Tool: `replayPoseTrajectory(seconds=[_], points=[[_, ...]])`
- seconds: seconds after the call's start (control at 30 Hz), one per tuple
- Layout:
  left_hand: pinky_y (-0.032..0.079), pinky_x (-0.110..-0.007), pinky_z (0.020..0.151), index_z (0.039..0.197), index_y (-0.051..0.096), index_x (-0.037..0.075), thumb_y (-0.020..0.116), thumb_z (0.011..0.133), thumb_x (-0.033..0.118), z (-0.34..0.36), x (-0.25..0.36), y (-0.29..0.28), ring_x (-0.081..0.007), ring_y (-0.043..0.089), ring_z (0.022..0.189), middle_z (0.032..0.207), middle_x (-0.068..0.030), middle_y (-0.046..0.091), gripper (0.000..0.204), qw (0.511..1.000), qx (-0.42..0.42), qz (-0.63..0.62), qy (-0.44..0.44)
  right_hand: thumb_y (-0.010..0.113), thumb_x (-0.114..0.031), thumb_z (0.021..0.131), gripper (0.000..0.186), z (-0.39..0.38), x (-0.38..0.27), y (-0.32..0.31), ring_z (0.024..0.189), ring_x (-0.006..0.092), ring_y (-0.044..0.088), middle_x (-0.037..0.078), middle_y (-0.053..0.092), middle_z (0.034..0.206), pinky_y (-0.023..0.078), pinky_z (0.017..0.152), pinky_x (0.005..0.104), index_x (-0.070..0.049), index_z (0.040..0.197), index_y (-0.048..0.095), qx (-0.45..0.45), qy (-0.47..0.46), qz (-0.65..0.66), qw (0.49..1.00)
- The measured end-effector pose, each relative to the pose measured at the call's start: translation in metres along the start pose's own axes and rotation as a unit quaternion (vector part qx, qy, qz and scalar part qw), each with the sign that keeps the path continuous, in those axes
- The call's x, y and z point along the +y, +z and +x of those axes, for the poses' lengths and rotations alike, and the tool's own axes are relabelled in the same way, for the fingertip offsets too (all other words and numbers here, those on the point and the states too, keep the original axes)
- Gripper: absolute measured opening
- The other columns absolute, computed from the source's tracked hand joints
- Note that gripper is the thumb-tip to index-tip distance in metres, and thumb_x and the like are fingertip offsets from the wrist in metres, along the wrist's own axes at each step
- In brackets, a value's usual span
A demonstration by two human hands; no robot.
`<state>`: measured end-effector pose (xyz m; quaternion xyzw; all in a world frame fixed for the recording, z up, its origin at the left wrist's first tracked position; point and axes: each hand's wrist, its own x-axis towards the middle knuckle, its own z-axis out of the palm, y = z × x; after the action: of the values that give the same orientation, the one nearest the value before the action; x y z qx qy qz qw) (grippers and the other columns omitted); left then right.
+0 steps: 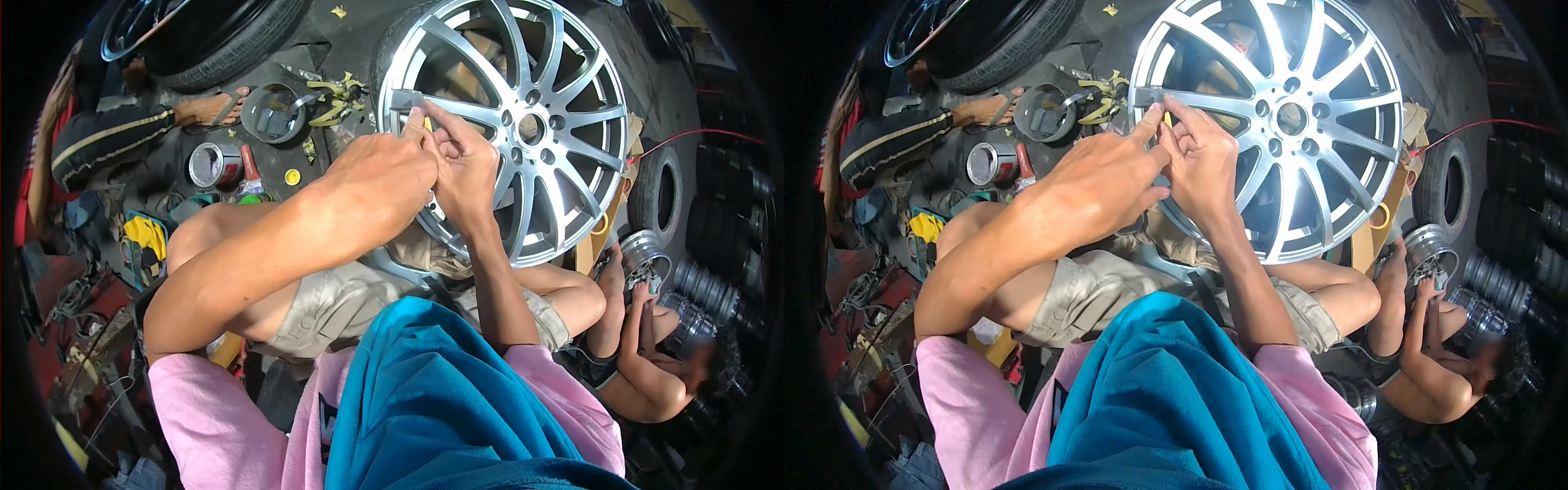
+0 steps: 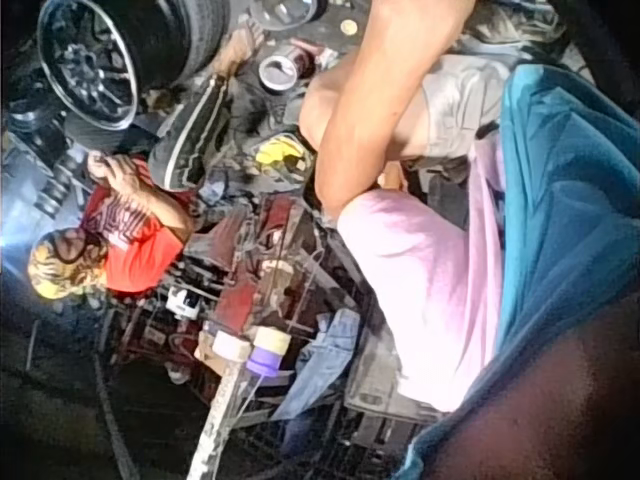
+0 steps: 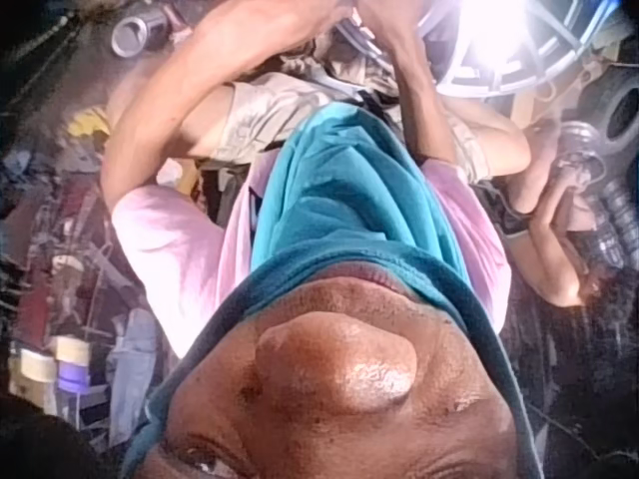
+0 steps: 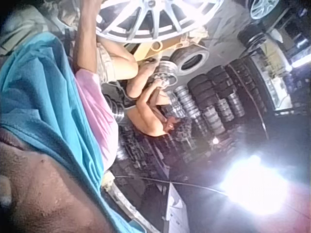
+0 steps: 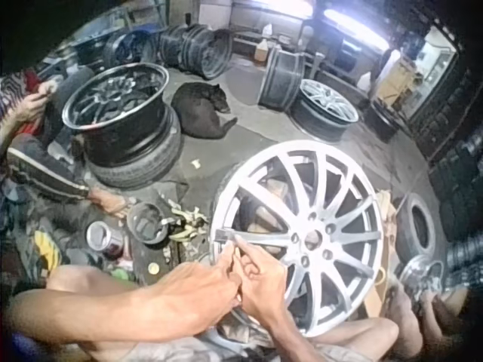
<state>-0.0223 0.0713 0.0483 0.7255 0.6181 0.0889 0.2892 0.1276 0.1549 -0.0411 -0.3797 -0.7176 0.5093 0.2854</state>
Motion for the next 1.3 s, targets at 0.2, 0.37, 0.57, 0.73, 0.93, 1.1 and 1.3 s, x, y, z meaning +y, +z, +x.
replayPoseTrajectory(seconds=[0.2, 0.37, 0.57, 0.73, 0.93, 1.1, 1.3], points=[[0.056, -0.053, 0.094, 0.119, 0.063, -0.010, 0.080, 0.089, 0.017, 0.003, 0.002, -0.007, -0.0478, 0.070, 0.099, 0.144, -0.0462, 0.049, 0.043, 0.997, -0.054, 0.011, -0.055, 0.073, -0.006, 0.100, 0.038, 0.006, 0.000, 0.010, 0.067, 0.0009, 0.053, -0.002, 0.063, 0.082, 0.046, 0.059, 0.0206, 0.004, 0.136, 0.069, -0.017, -0.019, -0.004, 1.000], [0.056, -0.053, 0.094, 0.117, 0.063, -0.010, 0.079, 0.089, 0.018, -0.004, 0.000, -0.003, -0.0474, 0.070, 0.101, 0.144, -0.0464, 0.049, 0.043, 1.000, -0.009, 0.018, -0.013, 0.074, -0.005, 0.099, 0.037, 0.004, -0.012, 0.007, 0.067, 0.0018, 0.051, -0.002, 0.061, 0.080, 0.045, 0.059, 0.0212, 0.003, 0.135, 0.070, 0.004, 0.008, -0.017, 1.000], [0.056, -0.051, 0.093, 0.113, 0.066, -0.006, 0.077, 0.092, 0.020, -0.002, 0.000, -0.007, -0.0468, 0.069, 0.102, 0.138, -0.0403, 0.057, 0.036, 0.999, -0.025, 0.006, -0.035, 0.072, -0.003, 0.098, 0.035, 0.007, -0.001, 0.009, 0.066, 0.0022, 0.051, -0.001, 0.063, 0.081, 0.045, 0.059, 0.0222, 0.003, 0.133, 0.071, -0.003, -0.047, -0.048, 0.998], [0.055, -0.051, 0.080, 0.112, 0.070, 0.000, 0.078, 0.093, 0.026, 0.008, -0.024, -0.015, -0.0429, 0.070, 0.091, 0.105, -0.0193, 0.072, 0.033, 0.972, 0.230, 0.038, 0.001, 0.075, -0.002, 0.095, 0.032, -0.012, -0.014, -0.013, 0.065, 0.0091, 0.060, 0.008, 0.069, 0.087, 0.050, 0.061, 0.0261, 0.000, 0.127, 0.074, 0.010, -0.007, 0.016, 1.000], [0.048, -0.027, 0.057, 0.091, 0.074, 0.001, 0.081, 0.095, 0.029, 0.022, -0.042, -0.039, -0.0104, 0.059, 0.063, 0.072, -0.0039, 0.067, 0.029, 0.947, -0.052, -0.313, -0.053, 0.078, -0.009, 0.097, 0.033, -0.038, -0.030, -0.039, 0.074, 0.0070, 0.065, 0.003, 0.069, 0.090, 0.053, 0.067, 0.0226, -0.002, 0.129, 0.074, -0.044, 0.027, 0.154, 0.987], [0.046, -0.023, 0.051, 0.087, 0.076, 0.001, 0.079, 0.096, 0.021, 0.010, -0.030, -0.072, -0.0067, 0.060, 0.057, 0.068, -0.0014, 0.066, 0.023, 0.966, -0.061, -0.250, -0.017, 0.078, -0.015, 0.097, 0.022, -0.054, -0.027, -0.063, 0.078, 0.0099, 0.062, 0.005, 0.070, 0.089, 0.051, 0.071, 0.0275, 0.002, 0.110, 0.075, -0.124, 0.004, 0.032, 0.992], [0.050, -0.027, 0.057, 0.101, 0.079, 0.001, 0.073, 0.100, 0.025, 0.006, -0.060, -0.096, -0.0091, 0.061, 0.062, 0.070, -0.0046, 0.066, 0.025, 0.966, 0.140, -0.052, -0.213, 0.074, -0.013, 0.100, 0.022, -0.054, -0.005, -0.070, 0.074, 0.0107, 0.064, 0.008, 0.075, 0.091, 0.053, 0.072, 0.0278, 0.002, 0.116, 0.072, -0.046, 0.086, 0.080, 0.992]])
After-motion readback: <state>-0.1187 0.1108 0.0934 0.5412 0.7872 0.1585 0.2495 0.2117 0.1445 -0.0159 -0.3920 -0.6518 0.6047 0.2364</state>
